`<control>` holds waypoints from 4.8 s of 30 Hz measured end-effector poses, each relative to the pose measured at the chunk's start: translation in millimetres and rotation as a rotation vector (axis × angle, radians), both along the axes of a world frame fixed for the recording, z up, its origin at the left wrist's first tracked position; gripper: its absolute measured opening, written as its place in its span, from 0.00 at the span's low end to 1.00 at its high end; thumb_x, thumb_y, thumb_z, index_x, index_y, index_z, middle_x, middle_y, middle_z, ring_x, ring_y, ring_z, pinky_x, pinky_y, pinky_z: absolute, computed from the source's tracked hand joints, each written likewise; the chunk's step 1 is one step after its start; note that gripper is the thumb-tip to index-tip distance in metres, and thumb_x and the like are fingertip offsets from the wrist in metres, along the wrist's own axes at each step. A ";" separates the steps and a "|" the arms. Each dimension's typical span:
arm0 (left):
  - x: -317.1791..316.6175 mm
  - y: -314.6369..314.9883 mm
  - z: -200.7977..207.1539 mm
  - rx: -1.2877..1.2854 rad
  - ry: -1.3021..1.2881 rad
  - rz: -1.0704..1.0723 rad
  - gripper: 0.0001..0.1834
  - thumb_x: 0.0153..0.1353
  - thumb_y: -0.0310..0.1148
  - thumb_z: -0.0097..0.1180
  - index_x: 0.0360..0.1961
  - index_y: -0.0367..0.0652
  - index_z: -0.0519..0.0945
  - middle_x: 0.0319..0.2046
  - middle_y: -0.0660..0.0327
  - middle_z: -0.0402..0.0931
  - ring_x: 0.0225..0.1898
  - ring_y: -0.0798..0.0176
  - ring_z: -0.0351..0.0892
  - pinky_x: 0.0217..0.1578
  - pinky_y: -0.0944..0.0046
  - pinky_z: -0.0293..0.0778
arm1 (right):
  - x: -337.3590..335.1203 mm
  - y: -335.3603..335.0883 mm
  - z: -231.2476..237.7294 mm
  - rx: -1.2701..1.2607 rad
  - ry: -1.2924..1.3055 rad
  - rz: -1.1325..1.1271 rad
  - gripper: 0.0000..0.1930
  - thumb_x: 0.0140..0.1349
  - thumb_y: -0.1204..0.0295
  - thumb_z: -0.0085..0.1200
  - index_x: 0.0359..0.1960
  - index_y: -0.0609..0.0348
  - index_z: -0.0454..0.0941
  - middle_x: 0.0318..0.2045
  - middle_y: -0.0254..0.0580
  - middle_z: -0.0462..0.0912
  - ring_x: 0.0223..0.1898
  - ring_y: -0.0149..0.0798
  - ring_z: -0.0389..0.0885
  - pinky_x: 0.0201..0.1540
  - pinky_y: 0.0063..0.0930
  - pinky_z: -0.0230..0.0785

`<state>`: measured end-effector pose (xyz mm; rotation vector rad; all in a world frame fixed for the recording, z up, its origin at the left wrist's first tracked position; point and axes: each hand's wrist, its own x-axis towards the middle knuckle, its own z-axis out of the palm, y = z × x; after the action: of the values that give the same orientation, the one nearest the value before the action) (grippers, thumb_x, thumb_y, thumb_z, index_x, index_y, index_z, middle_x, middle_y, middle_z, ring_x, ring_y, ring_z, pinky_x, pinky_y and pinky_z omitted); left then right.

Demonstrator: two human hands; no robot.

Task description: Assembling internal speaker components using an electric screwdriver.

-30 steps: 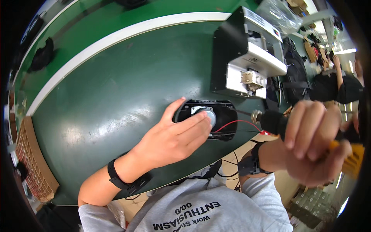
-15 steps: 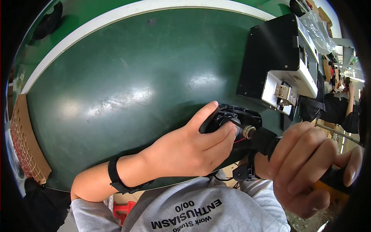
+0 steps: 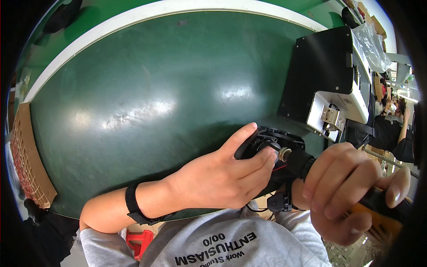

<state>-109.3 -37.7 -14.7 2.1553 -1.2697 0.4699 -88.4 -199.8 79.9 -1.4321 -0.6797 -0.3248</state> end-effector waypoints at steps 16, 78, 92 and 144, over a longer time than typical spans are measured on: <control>0.8 5.0 1.5 0.025 0.004 -0.028 0.08 0.58 0.34 0.58 0.37 0.46 0.84 0.42 0.67 0.78 0.54 0.68 0.78 0.64 0.37 0.71 | 0.1 4.4 0.6 -0.014 0.026 0.003 0.16 0.72 0.66 0.56 0.54 0.49 0.63 0.19 0.30 0.74 0.16 0.27 0.72 0.17 0.20 0.68; 2.2 3.6 3.1 0.009 0.030 -0.037 0.09 0.57 0.33 0.59 0.38 0.45 0.86 0.42 0.67 0.80 0.54 0.68 0.79 0.65 0.37 0.70 | 5.9 0.6 -2.0 0.021 -0.020 -0.001 0.16 0.73 0.66 0.53 0.56 0.51 0.63 0.19 0.32 0.75 0.14 0.26 0.71 0.16 0.18 0.68; 2.3 5.3 3.9 0.044 0.026 -0.039 0.10 0.58 0.32 0.59 0.40 0.45 0.86 0.44 0.67 0.81 0.55 0.68 0.79 0.65 0.37 0.70 | 5.0 -3.5 1.9 0.025 -0.020 -0.015 0.15 0.73 0.65 0.53 0.55 0.51 0.63 0.18 0.30 0.73 0.15 0.25 0.71 0.16 0.18 0.69; 10.3 7.1 10.9 0.007 0.106 -0.148 0.14 0.53 0.30 0.59 0.41 0.40 0.85 0.44 0.61 0.81 0.55 0.63 0.79 0.64 0.35 0.67 | 6.0 -12.6 -1.3 -0.182 0.061 0.044 0.18 0.67 0.77 0.60 0.46 0.54 0.59 0.17 0.36 0.70 0.15 0.35 0.69 0.20 0.32 0.66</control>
<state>-99.0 -30.6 -3.7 2.0453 -1.3608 0.2862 -82.4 -212.3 78.6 -1.5908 -0.7036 -0.1874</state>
